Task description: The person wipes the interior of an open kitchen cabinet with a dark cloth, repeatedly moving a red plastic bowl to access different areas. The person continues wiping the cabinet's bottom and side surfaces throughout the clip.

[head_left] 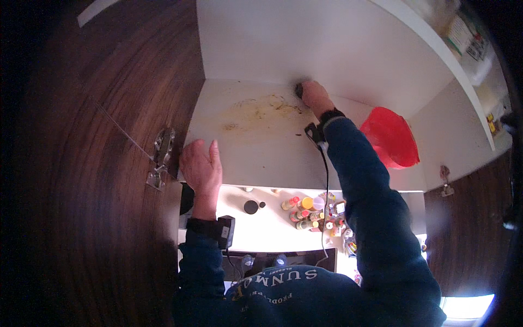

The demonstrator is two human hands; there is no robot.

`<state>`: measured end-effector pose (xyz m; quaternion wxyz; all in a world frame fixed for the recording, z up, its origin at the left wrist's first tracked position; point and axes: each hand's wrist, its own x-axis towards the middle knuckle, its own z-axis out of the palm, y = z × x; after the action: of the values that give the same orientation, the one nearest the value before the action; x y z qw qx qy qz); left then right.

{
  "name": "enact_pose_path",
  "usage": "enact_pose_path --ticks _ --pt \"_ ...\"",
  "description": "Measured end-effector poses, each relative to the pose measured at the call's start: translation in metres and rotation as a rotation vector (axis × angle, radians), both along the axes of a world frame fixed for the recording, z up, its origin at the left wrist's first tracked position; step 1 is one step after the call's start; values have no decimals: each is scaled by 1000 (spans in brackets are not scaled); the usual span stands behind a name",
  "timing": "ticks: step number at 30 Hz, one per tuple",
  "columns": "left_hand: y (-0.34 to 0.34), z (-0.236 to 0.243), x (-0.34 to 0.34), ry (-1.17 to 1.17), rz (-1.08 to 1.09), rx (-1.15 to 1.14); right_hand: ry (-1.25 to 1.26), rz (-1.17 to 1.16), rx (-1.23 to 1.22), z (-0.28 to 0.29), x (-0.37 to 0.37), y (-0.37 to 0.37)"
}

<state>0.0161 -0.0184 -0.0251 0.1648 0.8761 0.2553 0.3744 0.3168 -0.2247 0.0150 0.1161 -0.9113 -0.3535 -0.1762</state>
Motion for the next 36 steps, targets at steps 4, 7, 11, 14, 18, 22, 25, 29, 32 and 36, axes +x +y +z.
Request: enact_pose_path --ticks 4,7,11,14,18,22,25,29,32,36 --pt "-4 2 -2 -15 -6 21 28 191 -37 -16 11 120" --pt "-6 8 -3 -7 16 61 40 385 -8 -10 -13 212" --pt "-6 12 -3 35 31 1 17 411 -36 -1 -30 263" --pt "-4 11 -3 24 18 15 33 389 -60 -2 -14 227" --pt "-4 9 -4 -33 -1 19 -21 220 -146 -9 22 102" --pt "-7 9 -3 -28 12 -7 16 49 -277 -1 46 4" --pt "-9 10 -3 -26 19 7 139 -29 -372 0 39 30" --pt "-9 13 -4 -76 7 25 109 316 -178 -5 13 149" --pt "-9 13 -4 -80 11 -4 60 391 -249 -8 -2 232" --pt "-8 12 -5 -76 35 58 166 559 -133 -7 -20 244"
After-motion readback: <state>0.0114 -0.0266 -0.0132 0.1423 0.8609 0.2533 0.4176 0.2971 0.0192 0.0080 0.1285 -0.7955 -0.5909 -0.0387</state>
